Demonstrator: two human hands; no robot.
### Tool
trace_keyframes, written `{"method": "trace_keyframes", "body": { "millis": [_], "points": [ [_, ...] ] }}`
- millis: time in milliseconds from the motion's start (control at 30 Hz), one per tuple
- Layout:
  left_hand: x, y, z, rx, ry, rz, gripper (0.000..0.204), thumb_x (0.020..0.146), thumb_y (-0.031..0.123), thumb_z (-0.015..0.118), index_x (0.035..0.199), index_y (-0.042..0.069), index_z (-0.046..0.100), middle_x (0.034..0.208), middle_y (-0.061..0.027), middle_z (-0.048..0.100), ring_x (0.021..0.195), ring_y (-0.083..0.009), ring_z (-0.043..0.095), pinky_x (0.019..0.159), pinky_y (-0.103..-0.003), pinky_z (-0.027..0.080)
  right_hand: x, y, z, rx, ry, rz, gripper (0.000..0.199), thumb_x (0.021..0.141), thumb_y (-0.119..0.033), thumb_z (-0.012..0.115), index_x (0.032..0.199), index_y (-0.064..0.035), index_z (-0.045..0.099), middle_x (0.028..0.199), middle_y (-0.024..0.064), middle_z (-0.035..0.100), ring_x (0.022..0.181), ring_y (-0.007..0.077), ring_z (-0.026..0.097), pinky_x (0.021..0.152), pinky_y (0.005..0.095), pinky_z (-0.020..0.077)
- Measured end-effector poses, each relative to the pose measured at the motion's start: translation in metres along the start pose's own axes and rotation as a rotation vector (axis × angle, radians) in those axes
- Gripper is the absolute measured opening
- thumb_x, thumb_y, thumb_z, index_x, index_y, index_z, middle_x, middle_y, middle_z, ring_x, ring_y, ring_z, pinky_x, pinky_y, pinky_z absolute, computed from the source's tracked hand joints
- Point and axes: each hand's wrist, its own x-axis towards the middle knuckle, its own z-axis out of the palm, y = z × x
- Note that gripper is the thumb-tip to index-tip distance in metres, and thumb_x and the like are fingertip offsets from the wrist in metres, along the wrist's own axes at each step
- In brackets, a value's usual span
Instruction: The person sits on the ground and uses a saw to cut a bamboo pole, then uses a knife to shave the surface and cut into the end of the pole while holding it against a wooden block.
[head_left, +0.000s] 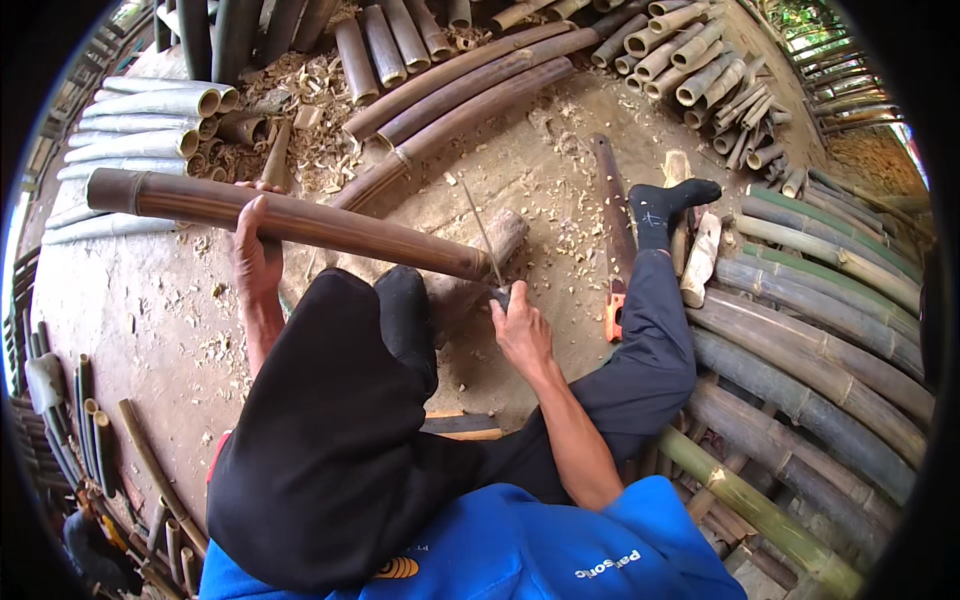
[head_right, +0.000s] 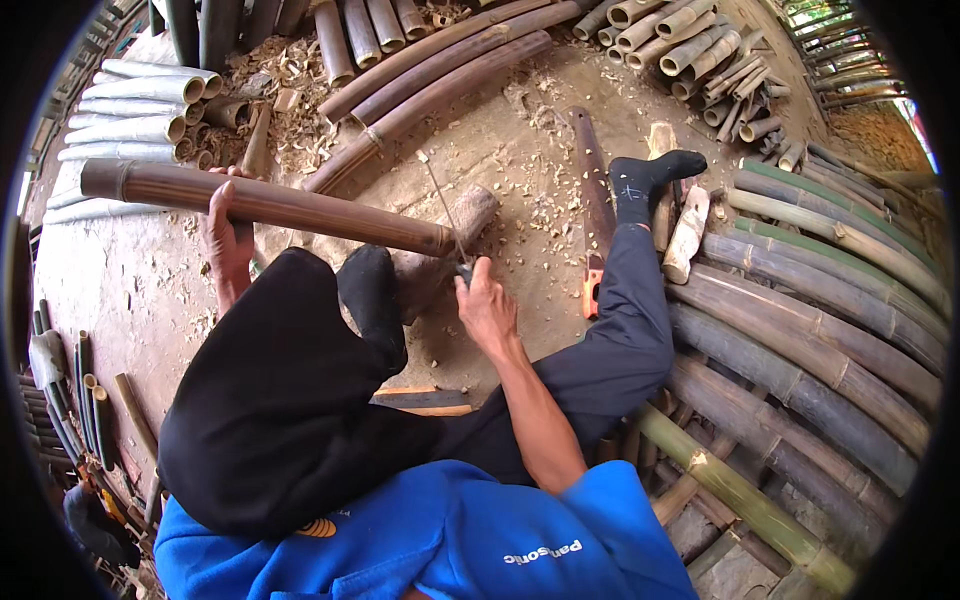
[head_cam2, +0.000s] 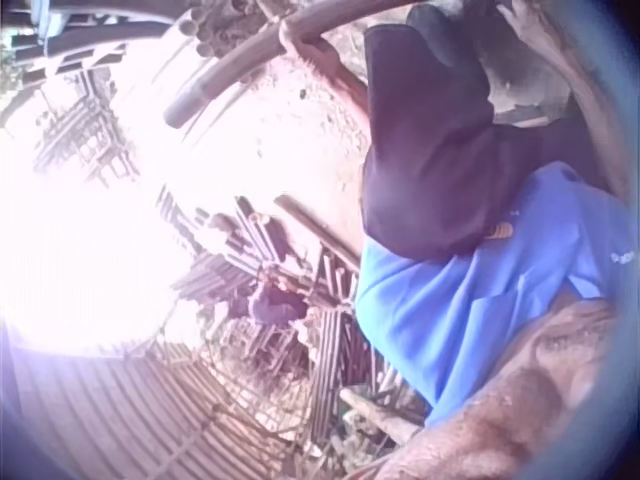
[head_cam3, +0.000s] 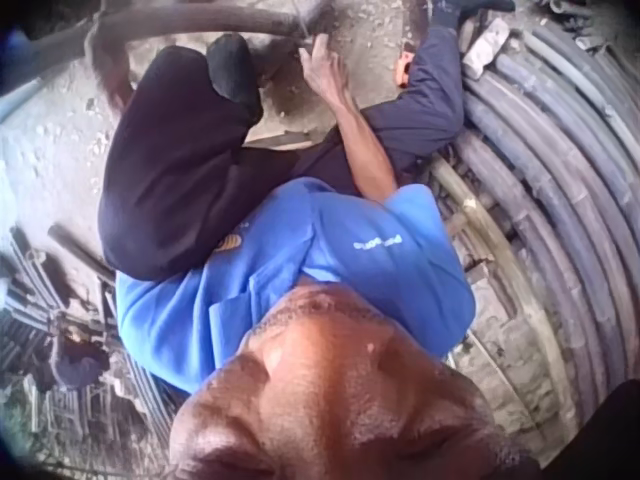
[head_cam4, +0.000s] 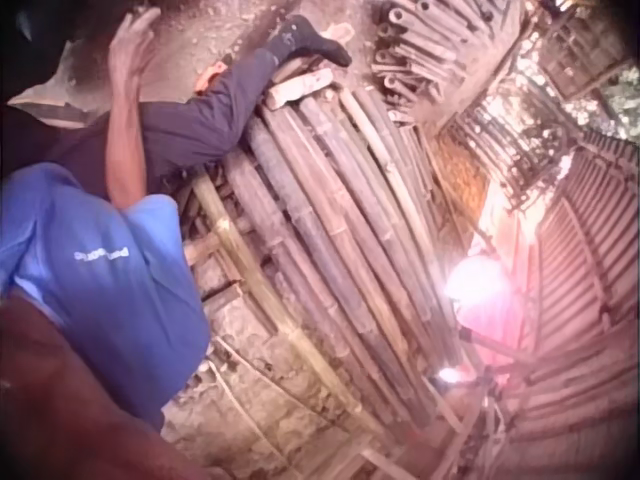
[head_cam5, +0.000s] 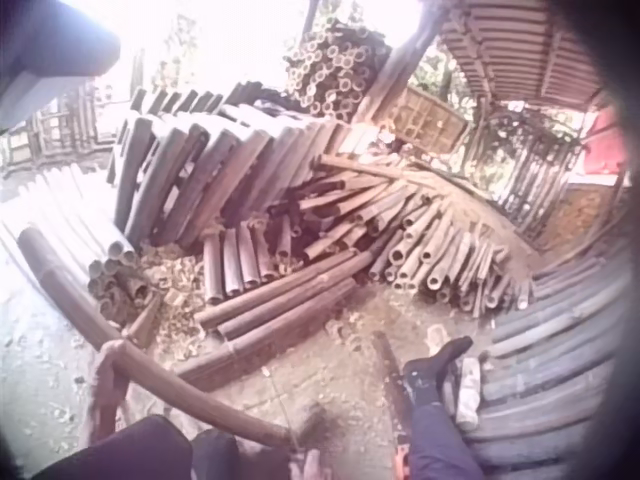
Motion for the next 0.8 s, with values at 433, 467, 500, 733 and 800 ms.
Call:
{"method": "trace_keyframes", "body": {
  "millis": [433, 467, 500, 733, 800],
  "points": [
    [-0.007, 0.012, 0.026, -0.068, 0.031, 0.013, 0.038, 0.088, 0.007, 0.072, 0.121, 0.006, 0.053, 0.102, -0.0094, 0.065, 0.095, -0.026, 0.066, 0.098, -0.046, 0.051, -0.005, -0.015, -0.006, 0.072, -0.009, 0.025, 0.031, 0.102, -0.031, 0.058, 0.112, -0.0033, 0.049, 0.086, 0.025, 0.07, 0.08, 0.0483, 0.069, 0.071, 0.0529, 0.0545],
    [-0.005, 0.013, 0.023, -0.071, -0.009, 0.007, 0.038, 0.088, 0.006, 0.071, 0.122, 0.006, 0.052, 0.103, -0.0091, 0.064, 0.097, -0.0261, 0.066, 0.1, -0.047, 0.05, 0.001, -0.011, -0.007, -0.063, -0.095, 0.133, 0.032, 0.102, -0.032, 0.056, 0.114, -0.003, 0.048, 0.091, 0.0293, 0.07, 0.086, 0.0527, 0.068, 0.077, 0.0562, 0.0533],
    [-0.004, 0.013, 0.019, -0.076, -0.049, 0.001, 0.039, 0.088, 0.005, 0.07, 0.122, 0.007, 0.052, 0.105, -0.0088, 0.063, 0.098, -0.0262, 0.065, 0.101, -0.048, 0.049, 0.0, -0.004, -0.013, -0.054, -0.117, 0.123, 0.033, 0.102, -0.032, 0.056, 0.114, -0.0028, 0.047, 0.092, 0.0299, 0.07, 0.087, 0.0524, 0.068, 0.077, 0.0569, 0.0523],
    [-0.007, 0.033, -0.01, -0.038, -0.214, -0.091, 0.051, 0.08, 0.006, 0.071, 0.127, 0.008, 0.049, 0.114, -0.0101, 0.059, 0.114, -0.0266, 0.058, 0.11, -0.052, 0.043, -0.027, -0.057, -0.064, 0.363, 0.14, -0.247, 0.037, 0.102, -0.038, 0.056, 0.113, -0.004, 0.046, 0.091, 0.0292, 0.069, 0.086, 0.0508, 0.067, 0.072, 0.0562, 0.052],
    [-0.006, 0.031, -0.006, -0.037, -0.217, -0.09, 0.051, 0.08, 0.006, 0.07, 0.127, 0.008, 0.049, 0.114, -0.0104, 0.059, 0.115, -0.0272, 0.058, 0.11, -0.052, 0.043, -0.024, -0.05, -0.051, 0.303, 0.115, -0.182, 0.038, 0.102, -0.038, 0.056, 0.113, -0.0029, 0.046, 0.094, 0.03, 0.069, 0.087, 0.0515, 0.067, 0.071, 0.0563, 0.0522]
  ]
}}
